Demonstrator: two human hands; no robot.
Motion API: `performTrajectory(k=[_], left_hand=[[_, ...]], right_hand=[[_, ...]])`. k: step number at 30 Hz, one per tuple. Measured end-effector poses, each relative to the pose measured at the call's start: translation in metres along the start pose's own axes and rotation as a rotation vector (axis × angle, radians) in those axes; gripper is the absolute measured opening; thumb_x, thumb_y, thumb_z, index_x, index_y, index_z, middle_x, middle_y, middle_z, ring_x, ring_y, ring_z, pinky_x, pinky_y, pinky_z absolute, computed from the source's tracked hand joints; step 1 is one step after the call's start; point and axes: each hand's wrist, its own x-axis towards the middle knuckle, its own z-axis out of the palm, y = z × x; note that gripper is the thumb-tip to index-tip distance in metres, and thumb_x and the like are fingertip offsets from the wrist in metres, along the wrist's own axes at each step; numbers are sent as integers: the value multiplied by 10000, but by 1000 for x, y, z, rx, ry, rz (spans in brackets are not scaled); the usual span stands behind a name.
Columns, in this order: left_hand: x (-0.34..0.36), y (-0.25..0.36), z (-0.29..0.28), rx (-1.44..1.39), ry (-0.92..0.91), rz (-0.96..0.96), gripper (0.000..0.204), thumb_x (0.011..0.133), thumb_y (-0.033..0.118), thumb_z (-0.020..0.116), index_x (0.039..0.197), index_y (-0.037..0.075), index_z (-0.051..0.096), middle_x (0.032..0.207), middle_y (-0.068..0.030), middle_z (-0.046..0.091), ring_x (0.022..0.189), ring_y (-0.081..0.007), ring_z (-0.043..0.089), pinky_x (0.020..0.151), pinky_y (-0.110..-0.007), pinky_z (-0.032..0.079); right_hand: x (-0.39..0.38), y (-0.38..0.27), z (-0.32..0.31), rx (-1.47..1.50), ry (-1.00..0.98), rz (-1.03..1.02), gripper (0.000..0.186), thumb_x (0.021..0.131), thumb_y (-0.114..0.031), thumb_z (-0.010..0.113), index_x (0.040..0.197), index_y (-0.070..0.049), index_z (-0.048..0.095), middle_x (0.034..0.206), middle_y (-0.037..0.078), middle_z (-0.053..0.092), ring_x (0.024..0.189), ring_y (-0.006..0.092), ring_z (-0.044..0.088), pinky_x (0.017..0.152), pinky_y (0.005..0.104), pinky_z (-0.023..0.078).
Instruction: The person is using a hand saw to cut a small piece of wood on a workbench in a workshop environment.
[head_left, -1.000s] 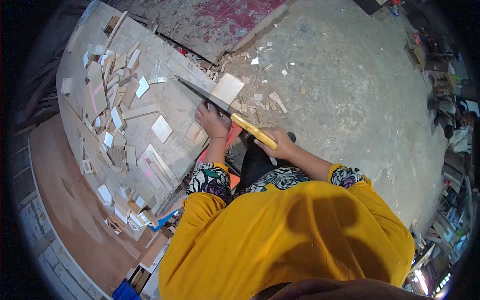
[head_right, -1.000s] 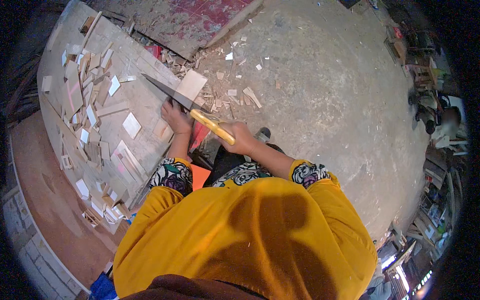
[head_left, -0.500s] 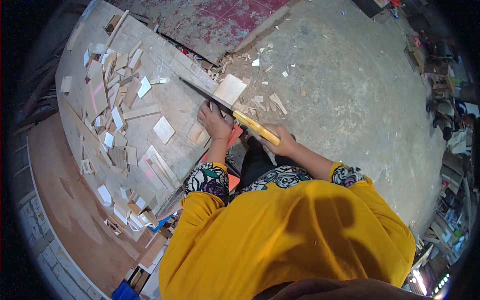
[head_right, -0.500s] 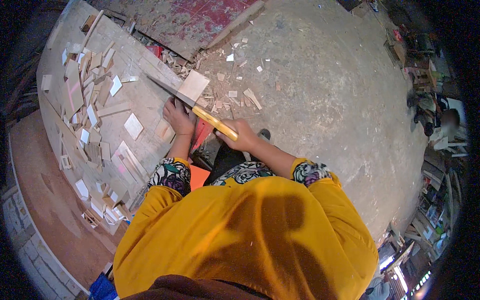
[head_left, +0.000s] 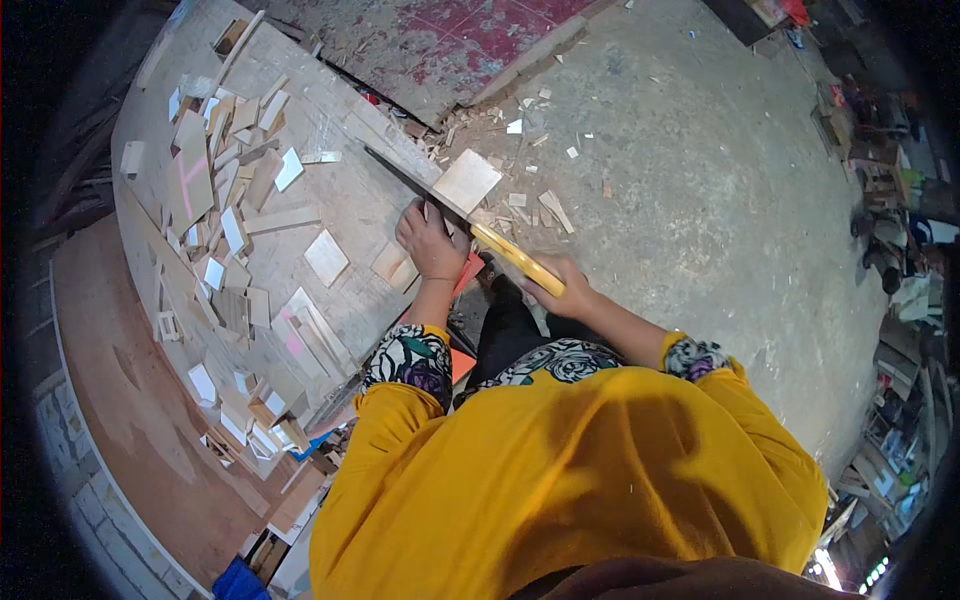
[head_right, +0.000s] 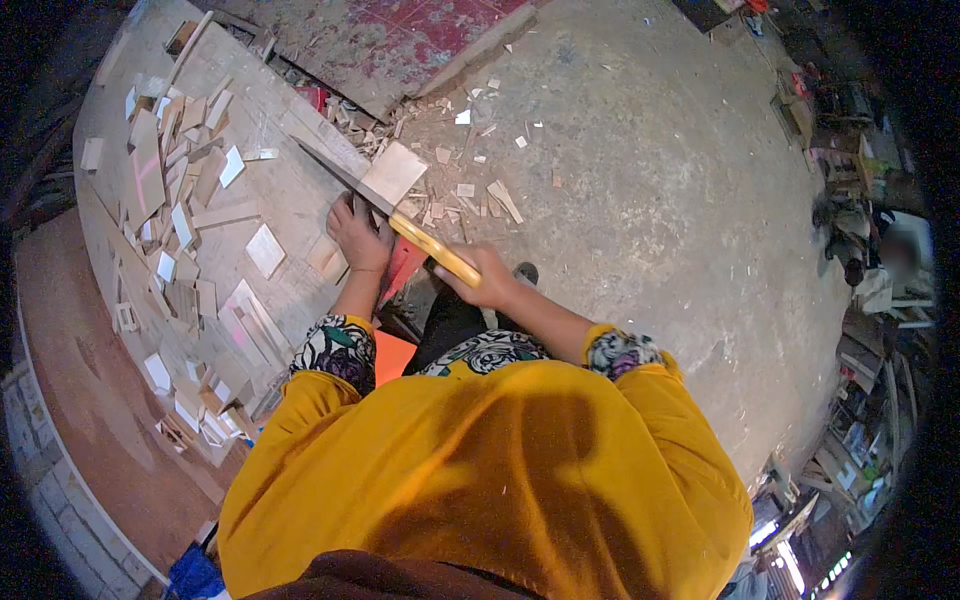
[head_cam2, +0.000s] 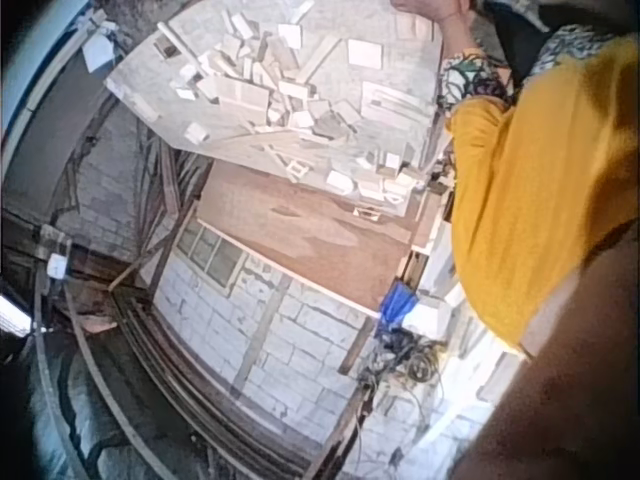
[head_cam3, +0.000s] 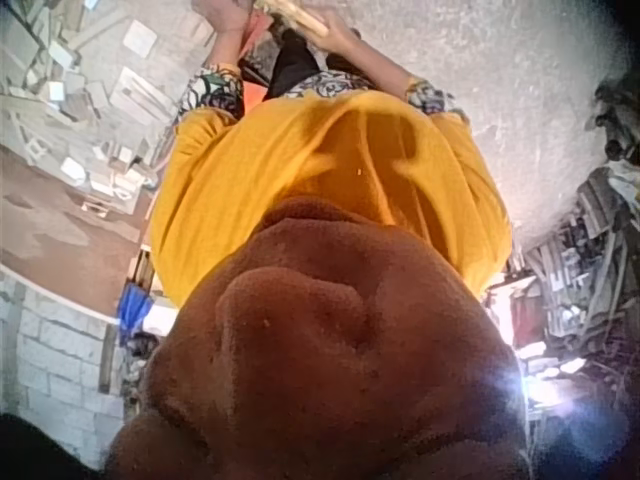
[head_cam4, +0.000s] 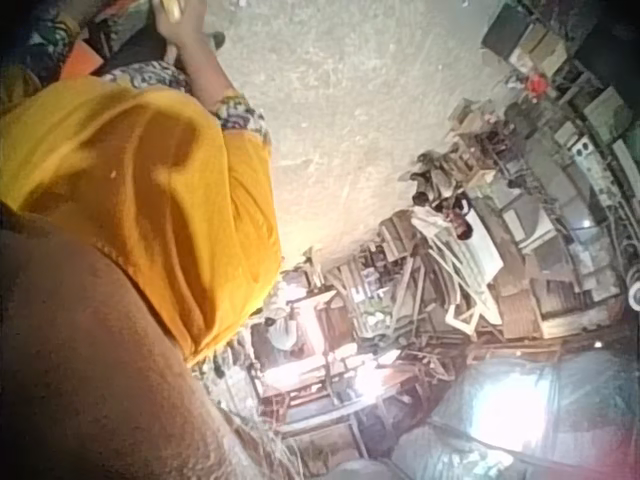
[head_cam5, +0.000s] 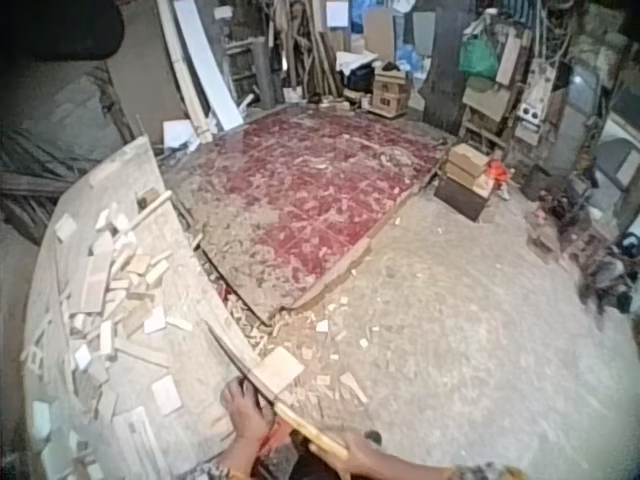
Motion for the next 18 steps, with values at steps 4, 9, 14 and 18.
performTrajectory(k=[4, 9, 14, 18], left_hand=[[1, -3, -2, 58, -20, -31, 547, 597, 187, 636, 1100, -11, 552, 1220, -201, 447, 1161, -375, 392, 1013, -495, 271], [-13, -5, -17, 20, -108, -6, 589, 607, 259, 688, 1113, -11, 552, 1282, -207, 404, 1221, -377, 351, 1042, -508, 239], [-35, 1, -25, 370, -295, -150, 833, 651, 422, 740, 1285, -47, 472, 1471, -214, 252, 1403, -340, 165, 1109, -564, 119], [-30, -12, -12, 352, -279, -162, 802, 704, 369, 696, 1331, -53, 428, 1501, -203, 218, 1419, -325, 137, 1122, -571, 90]], right_hand=[[18, -1, 8, 15, 24, -120, 175, 811, -203, 660, 881, -63, 583, 694, 175, 561, 640, 393, 566, 563, 401, 440], [4, -10, 14, 56, 32, -125, 202, 801, -220, 674, 900, -69, 584, 702, 184, 564, 654, 400, 569, 567, 400, 445], [-10, -4, 19, -88, -85, -139, 220, 795, -234, 682, 910, -70, 593, 697, 182, 569, 656, 397, 573, 574, 407, 453], [-3, -1, 25, 82, -79, -102, 218, 799, -253, 678, 889, -71, 596, 695, 182, 571, 658, 397, 574, 576, 415, 455]])
